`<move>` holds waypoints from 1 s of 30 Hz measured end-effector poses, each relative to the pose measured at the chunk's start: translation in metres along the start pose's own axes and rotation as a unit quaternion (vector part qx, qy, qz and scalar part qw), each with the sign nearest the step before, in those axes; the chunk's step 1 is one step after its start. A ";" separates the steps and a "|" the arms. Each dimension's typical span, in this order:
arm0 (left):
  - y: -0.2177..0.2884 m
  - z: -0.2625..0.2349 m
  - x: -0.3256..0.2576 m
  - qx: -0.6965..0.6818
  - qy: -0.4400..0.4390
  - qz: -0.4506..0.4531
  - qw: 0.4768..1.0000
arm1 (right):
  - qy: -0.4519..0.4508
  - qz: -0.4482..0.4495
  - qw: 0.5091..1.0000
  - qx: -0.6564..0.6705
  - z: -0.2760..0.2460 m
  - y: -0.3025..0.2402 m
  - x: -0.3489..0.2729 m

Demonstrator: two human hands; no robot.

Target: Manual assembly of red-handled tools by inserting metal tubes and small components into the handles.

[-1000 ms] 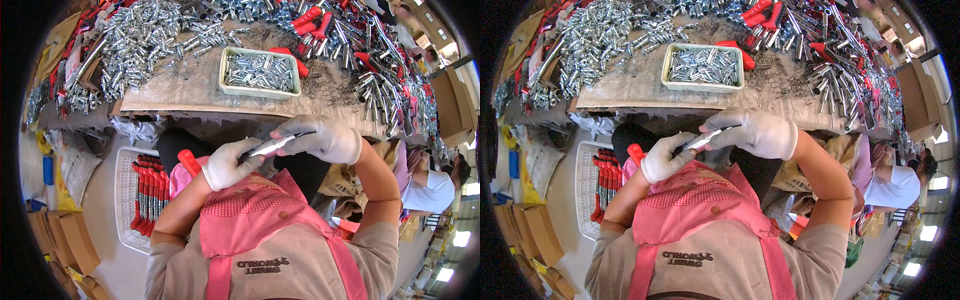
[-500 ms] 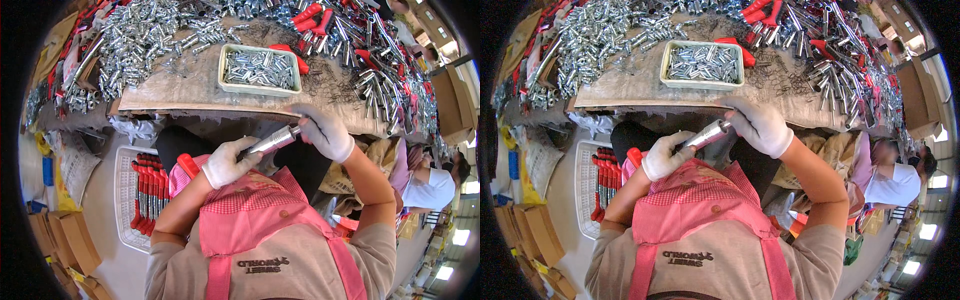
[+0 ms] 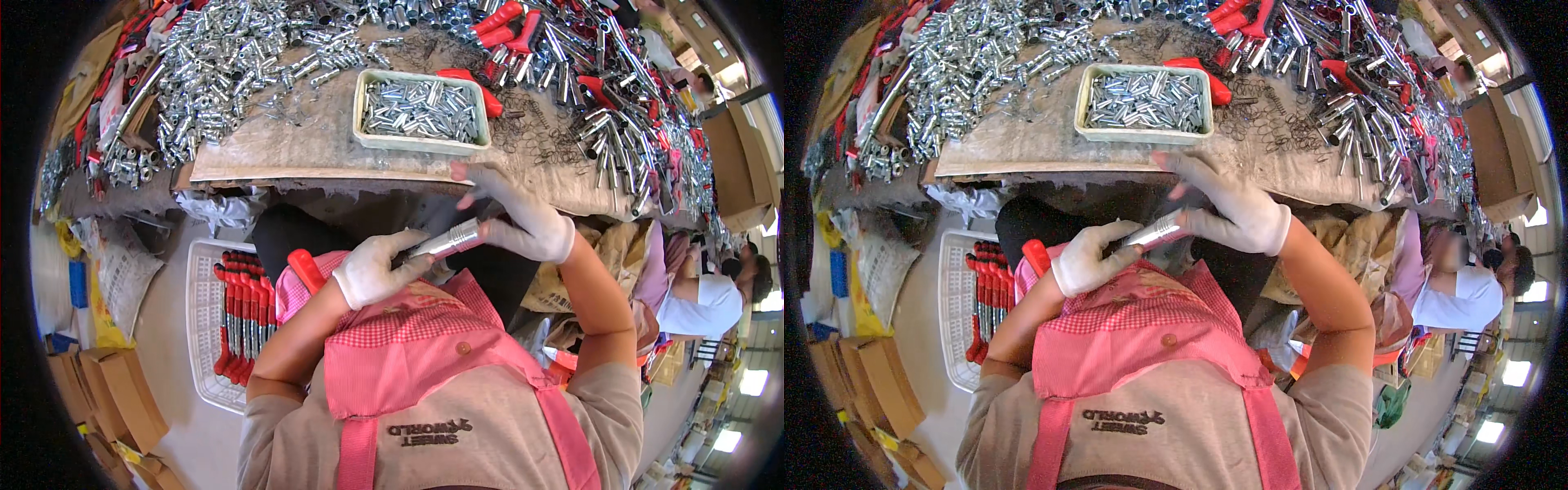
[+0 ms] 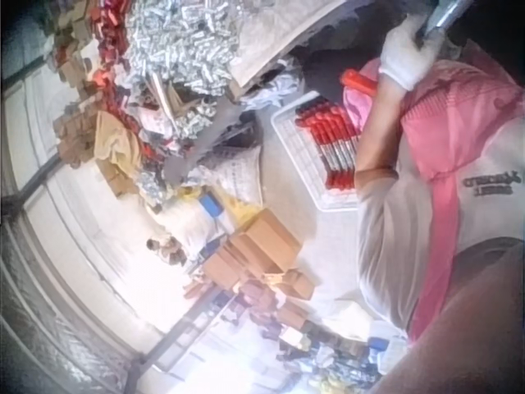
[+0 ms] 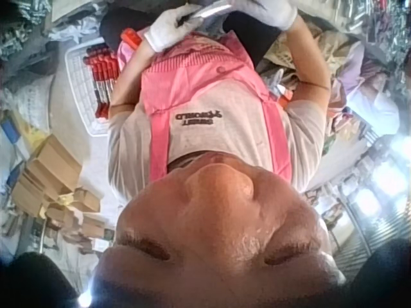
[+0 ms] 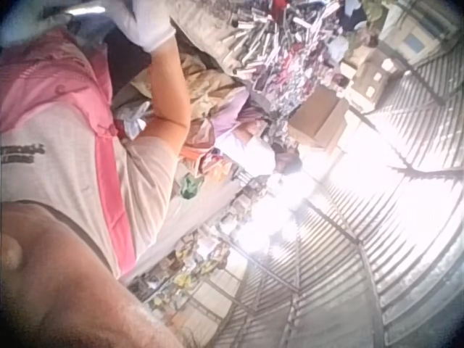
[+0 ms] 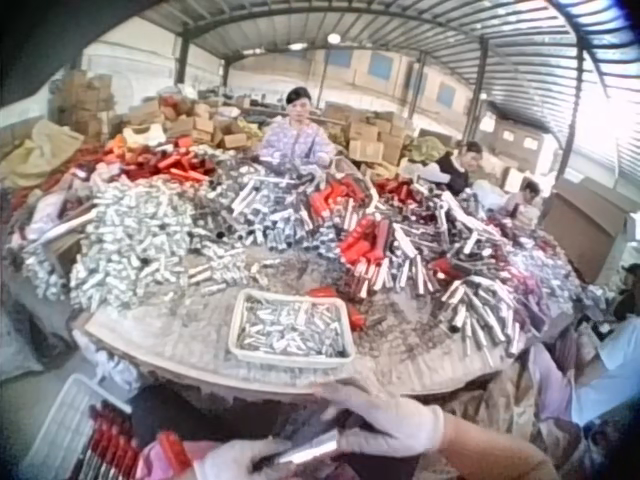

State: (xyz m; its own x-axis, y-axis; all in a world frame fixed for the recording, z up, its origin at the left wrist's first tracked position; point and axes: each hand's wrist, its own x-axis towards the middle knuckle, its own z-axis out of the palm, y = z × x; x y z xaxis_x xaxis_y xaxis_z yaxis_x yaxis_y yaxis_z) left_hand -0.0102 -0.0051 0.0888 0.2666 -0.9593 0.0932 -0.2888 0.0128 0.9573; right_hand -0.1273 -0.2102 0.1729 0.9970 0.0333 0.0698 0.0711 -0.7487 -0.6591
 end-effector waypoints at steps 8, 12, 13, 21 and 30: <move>0.000 -0.004 -0.001 -0.001 0.001 -0.044 0.999 | 0.045 -0.022 0.994 0.099 0.008 0.000 -0.002; 0.000 -0.004 0.000 0.002 -0.005 -0.033 0.999 | -0.015 0.124 0.991 0.037 0.002 0.002 -0.014; -0.002 -0.004 0.000 -0.011 -0.010 -0.040 0.999 | 0.048 0.056 0.992 0.106 0.009 0.006 -0.013; 0.004 -0.001 -0.001 -0.093 -0.095 -0.103 0.986 | 0.148 -0.004 0.936 0.318 0.029 0.015 -0.010; 0.001 0.012 0.007 0.244 0.200 0.033 0.948 | 0.362 0.118 0.577 0.723 0.106 -0.005 0.031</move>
State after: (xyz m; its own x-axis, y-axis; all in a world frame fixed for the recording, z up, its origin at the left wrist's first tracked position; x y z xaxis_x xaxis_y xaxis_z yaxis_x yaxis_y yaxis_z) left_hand -0.0194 -0.0148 0.0873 0.5328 -0.7758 0.3381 -0.6823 -0.1575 0.7139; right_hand -0.0938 -0.1350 0.0993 0.7474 -0.6336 -0.2001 0.4086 0.6758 -0.6135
